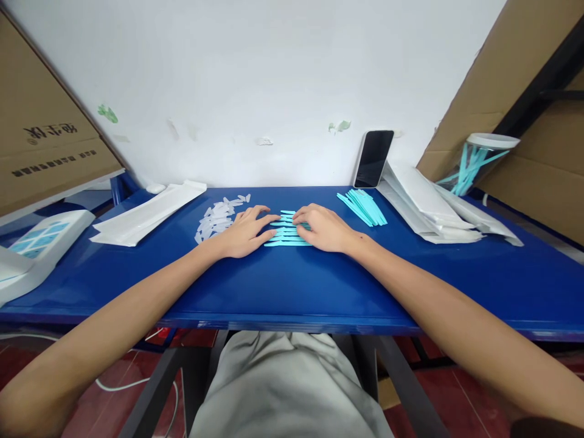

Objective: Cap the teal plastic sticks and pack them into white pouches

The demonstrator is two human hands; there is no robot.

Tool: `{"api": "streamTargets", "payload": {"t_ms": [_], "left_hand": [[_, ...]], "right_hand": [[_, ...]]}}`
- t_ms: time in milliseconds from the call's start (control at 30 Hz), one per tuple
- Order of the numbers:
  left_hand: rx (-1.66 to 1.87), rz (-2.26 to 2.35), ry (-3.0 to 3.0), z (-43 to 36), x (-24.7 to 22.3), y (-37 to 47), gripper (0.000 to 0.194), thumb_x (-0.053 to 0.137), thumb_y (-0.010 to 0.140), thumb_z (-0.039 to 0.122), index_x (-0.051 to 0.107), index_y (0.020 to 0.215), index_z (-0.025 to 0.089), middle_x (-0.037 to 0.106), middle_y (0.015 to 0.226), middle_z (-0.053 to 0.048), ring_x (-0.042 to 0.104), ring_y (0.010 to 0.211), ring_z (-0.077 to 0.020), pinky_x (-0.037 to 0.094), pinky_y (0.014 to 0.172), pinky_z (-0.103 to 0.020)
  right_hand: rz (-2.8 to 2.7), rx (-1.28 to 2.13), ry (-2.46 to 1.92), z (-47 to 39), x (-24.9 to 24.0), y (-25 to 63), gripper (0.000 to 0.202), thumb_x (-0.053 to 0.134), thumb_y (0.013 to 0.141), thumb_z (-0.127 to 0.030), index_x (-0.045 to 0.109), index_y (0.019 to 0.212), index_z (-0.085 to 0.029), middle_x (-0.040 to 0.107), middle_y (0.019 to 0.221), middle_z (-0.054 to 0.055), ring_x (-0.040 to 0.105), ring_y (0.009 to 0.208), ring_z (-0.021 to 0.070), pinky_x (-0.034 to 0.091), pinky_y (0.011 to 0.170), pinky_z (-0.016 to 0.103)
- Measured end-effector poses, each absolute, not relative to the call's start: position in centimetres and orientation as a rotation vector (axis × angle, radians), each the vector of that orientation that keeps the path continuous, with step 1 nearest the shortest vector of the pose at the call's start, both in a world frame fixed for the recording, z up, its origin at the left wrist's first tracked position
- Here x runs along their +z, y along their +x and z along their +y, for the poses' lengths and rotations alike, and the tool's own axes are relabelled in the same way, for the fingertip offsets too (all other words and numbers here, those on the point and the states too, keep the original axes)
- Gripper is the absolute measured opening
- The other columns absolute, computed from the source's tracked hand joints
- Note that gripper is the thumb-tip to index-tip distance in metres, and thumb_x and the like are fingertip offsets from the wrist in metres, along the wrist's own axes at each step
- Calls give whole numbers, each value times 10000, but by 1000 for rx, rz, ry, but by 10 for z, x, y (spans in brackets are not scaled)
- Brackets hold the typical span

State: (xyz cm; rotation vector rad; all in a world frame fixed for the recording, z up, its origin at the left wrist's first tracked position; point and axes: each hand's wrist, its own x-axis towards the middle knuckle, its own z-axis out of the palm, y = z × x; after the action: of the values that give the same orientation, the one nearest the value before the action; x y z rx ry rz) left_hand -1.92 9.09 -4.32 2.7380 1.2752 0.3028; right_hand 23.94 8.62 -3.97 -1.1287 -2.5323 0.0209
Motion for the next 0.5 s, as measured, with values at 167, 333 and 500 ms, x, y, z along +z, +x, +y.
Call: {"api": "streamTargets", "payload": {"t_ms": [167, 333, 500], "left_hand": [[287, 1274, 2752, 89, -42, -18, 600, 290, 1073, 546, 502, 1542, 238, 418, 1562, -183, 391, 1448, -377, 305, 1184, -620], [283, 1299, 2734, 91, -44, -19, 643, 266, 1073, 577, 457, 1579, 230, 426, 1546, -191, 406, 1430, -376, 313, 1177, -613], [290, 1298, 2739, 91, -44, -19, 621, 269, 1074, 555, 463, 1572, 239, 431, 1536, -187, 410, 1427, -371, 316, 1175, -608]], "right_hand": [[-2550, 57, -1108, 85, -39, 238, 368, 512, 954, -249, 802, 1162, -161, 771, 1259, 129, 690, 1175, 326, 524, 1037, 482], [-2557, 75, -1116, 83, -36, 237, 361, 516, 952, -245, 801, 1158, -165, 777, 1248, 118, 693, 1163, 316, 516, 1028, 452], [-2539, 71, -1100, 83, -36, 237, 345, 522, 953, -252, 801, 1142, -181, 796, 1189, 105, 709, 1102, 305, 531, 979, 440]]}}
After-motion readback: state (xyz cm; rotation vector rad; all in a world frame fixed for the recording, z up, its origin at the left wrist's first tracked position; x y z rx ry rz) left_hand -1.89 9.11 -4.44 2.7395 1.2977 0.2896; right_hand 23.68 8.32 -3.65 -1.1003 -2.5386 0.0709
